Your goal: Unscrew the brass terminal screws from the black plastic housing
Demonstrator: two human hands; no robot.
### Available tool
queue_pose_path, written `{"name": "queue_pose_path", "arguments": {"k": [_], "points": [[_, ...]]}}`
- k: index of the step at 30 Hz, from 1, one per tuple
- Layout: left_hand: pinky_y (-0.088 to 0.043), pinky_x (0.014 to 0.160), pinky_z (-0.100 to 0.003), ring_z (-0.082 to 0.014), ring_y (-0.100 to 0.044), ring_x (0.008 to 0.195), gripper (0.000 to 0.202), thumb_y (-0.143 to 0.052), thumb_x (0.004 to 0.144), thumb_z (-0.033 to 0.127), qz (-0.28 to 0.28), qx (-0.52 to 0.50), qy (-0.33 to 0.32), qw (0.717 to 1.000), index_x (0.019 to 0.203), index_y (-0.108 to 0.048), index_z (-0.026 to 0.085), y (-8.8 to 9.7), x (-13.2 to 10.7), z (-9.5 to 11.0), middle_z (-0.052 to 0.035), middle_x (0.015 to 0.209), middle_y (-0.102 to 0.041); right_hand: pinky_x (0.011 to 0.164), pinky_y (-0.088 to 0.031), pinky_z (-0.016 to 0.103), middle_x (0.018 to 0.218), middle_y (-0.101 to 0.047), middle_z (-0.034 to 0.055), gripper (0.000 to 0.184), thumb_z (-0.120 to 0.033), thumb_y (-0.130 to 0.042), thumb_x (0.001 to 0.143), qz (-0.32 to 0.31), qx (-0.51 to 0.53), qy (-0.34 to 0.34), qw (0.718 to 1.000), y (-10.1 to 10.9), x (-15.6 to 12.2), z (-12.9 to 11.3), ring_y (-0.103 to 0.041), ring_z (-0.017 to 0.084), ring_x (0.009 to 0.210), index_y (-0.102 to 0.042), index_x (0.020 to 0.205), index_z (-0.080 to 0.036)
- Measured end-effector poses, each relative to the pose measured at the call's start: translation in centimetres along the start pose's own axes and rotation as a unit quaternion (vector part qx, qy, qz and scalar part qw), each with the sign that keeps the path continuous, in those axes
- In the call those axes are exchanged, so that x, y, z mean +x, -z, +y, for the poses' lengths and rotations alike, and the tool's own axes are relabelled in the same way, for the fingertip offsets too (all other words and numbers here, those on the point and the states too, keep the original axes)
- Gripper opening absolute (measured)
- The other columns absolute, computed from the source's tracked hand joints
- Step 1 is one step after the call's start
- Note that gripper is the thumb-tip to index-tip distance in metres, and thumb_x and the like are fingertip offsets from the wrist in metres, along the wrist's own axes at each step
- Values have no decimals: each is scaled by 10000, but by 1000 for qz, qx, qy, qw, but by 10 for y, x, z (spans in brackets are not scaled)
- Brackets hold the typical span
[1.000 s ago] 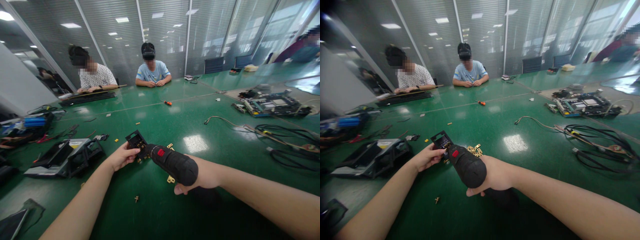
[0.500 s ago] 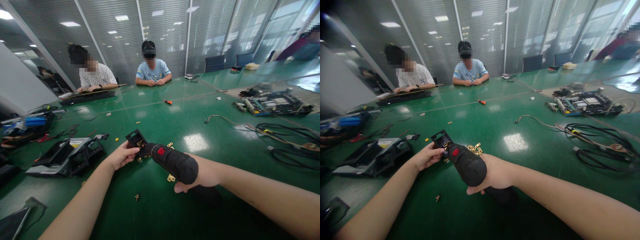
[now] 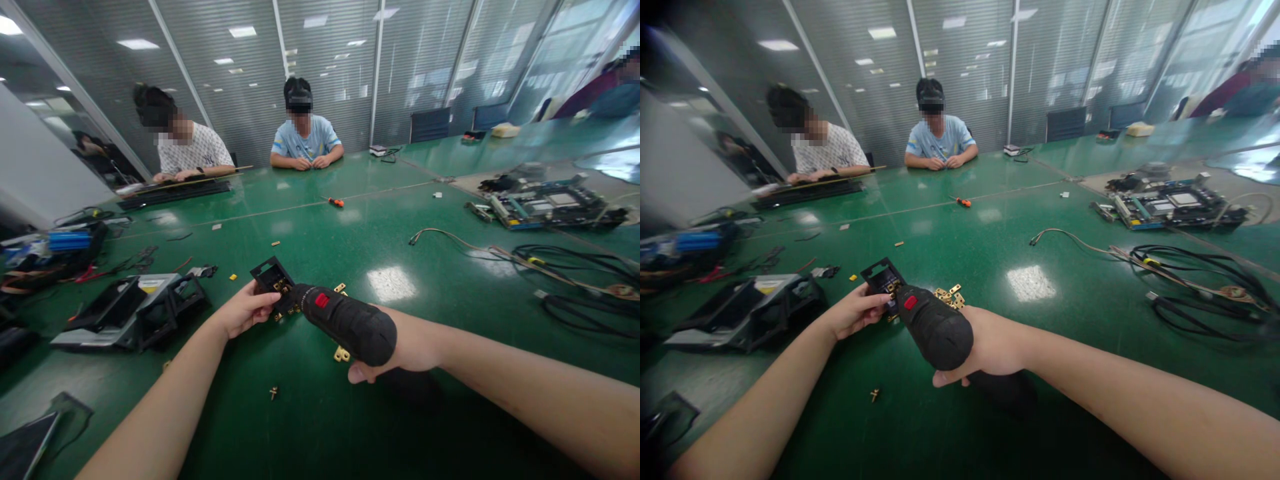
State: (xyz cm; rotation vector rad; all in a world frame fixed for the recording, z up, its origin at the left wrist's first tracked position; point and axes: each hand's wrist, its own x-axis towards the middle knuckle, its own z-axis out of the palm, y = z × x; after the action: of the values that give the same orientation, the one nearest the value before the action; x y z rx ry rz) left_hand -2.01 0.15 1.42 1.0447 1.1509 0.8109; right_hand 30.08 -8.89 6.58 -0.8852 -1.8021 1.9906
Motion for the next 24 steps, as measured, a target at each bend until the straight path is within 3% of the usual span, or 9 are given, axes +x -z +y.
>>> {"name": "queue_pose_path", "arguments": {"k": [24], "points": [[-327, 420, -120, -31, -457, 488, 557, -949, 630, 159, 1, -27, 2, 1000, 1057, -591, 182, -1, 0, 2, 38, 727, -583, 578, -490, 256, 703, -641, -52, 804, -312, -953, 684, 2, -7, 11, 1000, -2, -2, -2, -599, 118, 548, -570, 1375, -165]]}}
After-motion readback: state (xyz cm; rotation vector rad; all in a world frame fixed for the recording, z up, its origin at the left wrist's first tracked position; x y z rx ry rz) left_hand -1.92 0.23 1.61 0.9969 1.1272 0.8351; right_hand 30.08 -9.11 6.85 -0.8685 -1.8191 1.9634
